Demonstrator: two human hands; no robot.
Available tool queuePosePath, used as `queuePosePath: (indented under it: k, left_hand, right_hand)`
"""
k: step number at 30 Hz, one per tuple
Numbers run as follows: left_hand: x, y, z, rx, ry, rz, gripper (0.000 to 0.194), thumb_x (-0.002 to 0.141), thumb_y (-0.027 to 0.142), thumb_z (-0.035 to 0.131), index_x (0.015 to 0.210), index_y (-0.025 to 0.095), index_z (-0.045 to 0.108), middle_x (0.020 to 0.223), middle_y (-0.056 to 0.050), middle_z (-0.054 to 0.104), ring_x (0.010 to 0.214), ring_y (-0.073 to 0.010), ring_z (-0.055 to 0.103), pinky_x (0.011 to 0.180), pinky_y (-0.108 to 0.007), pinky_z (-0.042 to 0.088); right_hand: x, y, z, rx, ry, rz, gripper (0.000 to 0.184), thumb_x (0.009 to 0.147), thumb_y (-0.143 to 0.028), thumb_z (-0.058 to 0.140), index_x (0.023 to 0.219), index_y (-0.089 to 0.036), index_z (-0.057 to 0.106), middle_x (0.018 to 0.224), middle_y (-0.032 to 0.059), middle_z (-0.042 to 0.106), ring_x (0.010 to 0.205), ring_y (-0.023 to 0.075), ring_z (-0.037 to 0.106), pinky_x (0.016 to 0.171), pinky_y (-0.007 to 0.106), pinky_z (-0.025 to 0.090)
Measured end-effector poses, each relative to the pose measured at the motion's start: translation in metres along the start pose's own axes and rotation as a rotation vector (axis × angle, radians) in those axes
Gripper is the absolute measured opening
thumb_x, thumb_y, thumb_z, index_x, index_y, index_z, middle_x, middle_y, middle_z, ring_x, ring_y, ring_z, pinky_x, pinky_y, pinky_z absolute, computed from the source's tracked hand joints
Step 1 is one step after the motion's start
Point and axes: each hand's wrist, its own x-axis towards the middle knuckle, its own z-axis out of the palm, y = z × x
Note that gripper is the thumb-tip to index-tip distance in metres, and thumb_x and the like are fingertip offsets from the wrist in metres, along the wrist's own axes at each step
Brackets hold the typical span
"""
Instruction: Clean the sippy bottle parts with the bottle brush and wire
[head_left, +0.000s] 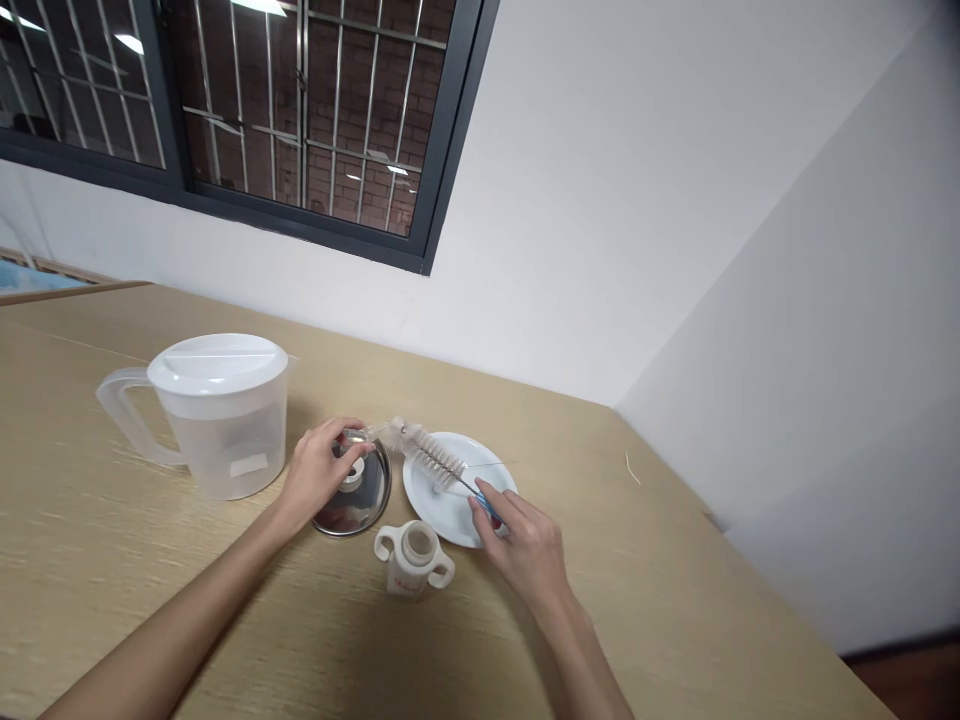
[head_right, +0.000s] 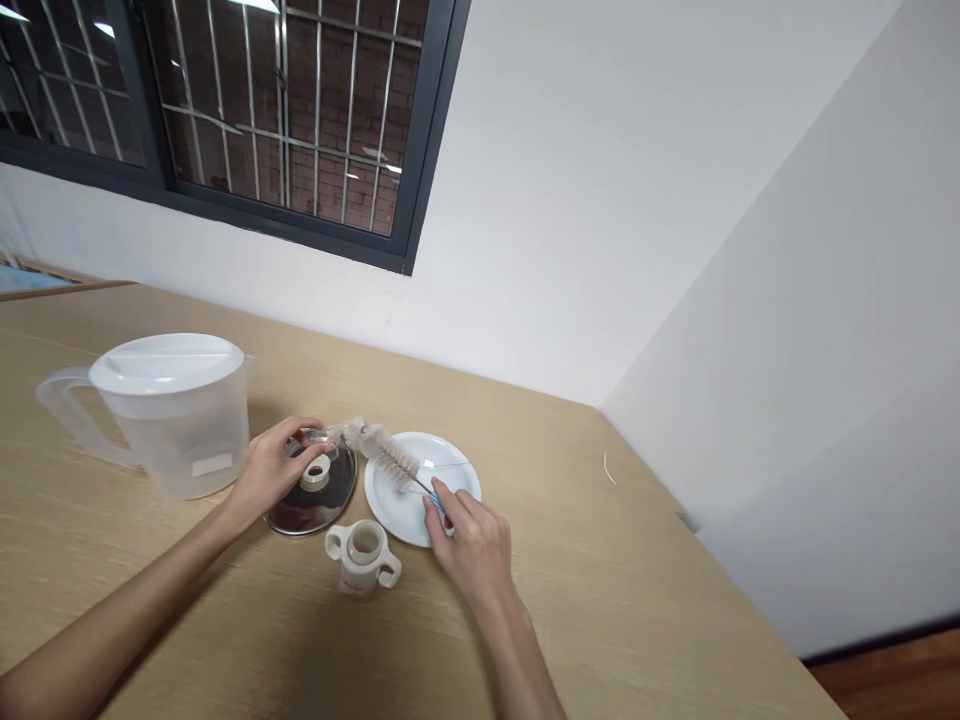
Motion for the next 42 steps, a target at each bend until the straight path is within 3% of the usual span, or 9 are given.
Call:
queuePosePath:
  k: [12,17,23,29,35,38,42]
  left_hand:
    - [-0.003,0.006,0.0,0.026,-0.077,0.017,0.023,0.086,0.042,0.063,0.1,0.024,0.068,0.095,-0.002,0.073,0.083,-0.0203,0.064,0.084,-0.032,0.042]
    - [-0.003,0.003,0.002,0.04,-0.076,0.004,0.024,0.086,0.042,0.063,0.1,0.024,0.069,0.096,-0.003,0.074,0.083,-0.0205,0.064,0.085,-0.033,0.042]
    - [-0.003,0.005,0.001,0.007,-0.045,0.001,0.025,0.084,0.043,0.064,0.097,0.023,0.07,0.092,-0.003,0.074,0.08,-0.0195,0.065,0.081,-0.031,0.045]
    - [0.001,0.002,0.004,-0.173,-0.03,-0.207,0.039,0.073,0.053,0.072,0.095,0.021,0.072,0.08,-0.002,0.074,0.069,-0.0181,0.065,0.067,-0.028,0.049]
    - [0.001,0.001,0.006,-0.702,-0.142,-0.49,0.05,0.067,0.051,0.08,0.099,0.014,0.07,0.092,-0.01,0.077,0.082,-0.0214,0.071,0.072,-0.029,0.053]
    - [0.0,0.006,0.005,-0.774,-0.187,-0.594,0.05,0.07,0.052,0.078,0.1,0.013,0.071,0.099,-0.012,0.076,0.081,-0.0199,0.07,0.066,-0.026,0.052]
    - [-0.001,0.011,0.004,-0.833,-0.245,-0.634,0.044,0.074,0.053,0.074,0.093,0.013,0.075,0.099,-0.012,0.076,0.069,-0.0135,0.065,0.056,-0.022,0.047]
  right_hand:
    - [-0.002,0.001,0.004,-0.037,0.006,0.006,0.025,0.095,-0.029,0.056,0.112,-0.018,0.072,0.062,-0.0009,0.06,0.051,0.0078,0.054,0.055,0.02,0.037]
    - [0.0,0.0,0.002,0.019,0.07,0.047,0.026,0.095,-0.029,0.056,0.112,-0.017,0.071,0.061,-0.0017,0.058,0.052,0.0079,0.052,0.055,0.02,0.038]
    - [-0.001,0.002,0.004,-0.011,-0.004,0.044,0.027,0.096,-0.032,0.055,0.112,-0.019,0.072,0.061,-0.0019,0.059,0.051,0.0078,0.053,0.053,0.021,0.036]
    - [0.0,0.005,0.0,-0.018,0.055,0.088,0.026,0.095,-0.031,0.056,0.11,-0.017,0.072,0.06,-0.0019,0.058,0.052,0.0085,0.054,0.054,0.021,0.037]
    - [0.001,-0.001,0.001,0.045,0.008,0.018,0.027,0.095,-0.03,0.056,0.114,-0.017,0.071,0.061,-0.0017,0.059,0.052,0.0077,0.053,0.055,0.019,0.04]
    - [0.001,0.0,0.002,0.005,0.041,0.043,0.027,0.095,-0.031,0.055,0.111,-0.017,0.072,0.06,-0.0015,0.059,0.051,0.0075,0.054,0.054,0.019,0.039]
    - [0.001,-0.001,0.0,0.02,0.078,0.051,0.027,0.095,-0.03,0.055,0.112,-0.017,0.072,0.06,-0.001,0.058,0.052,0.0084,0.054,0.054,0.02,0.04]
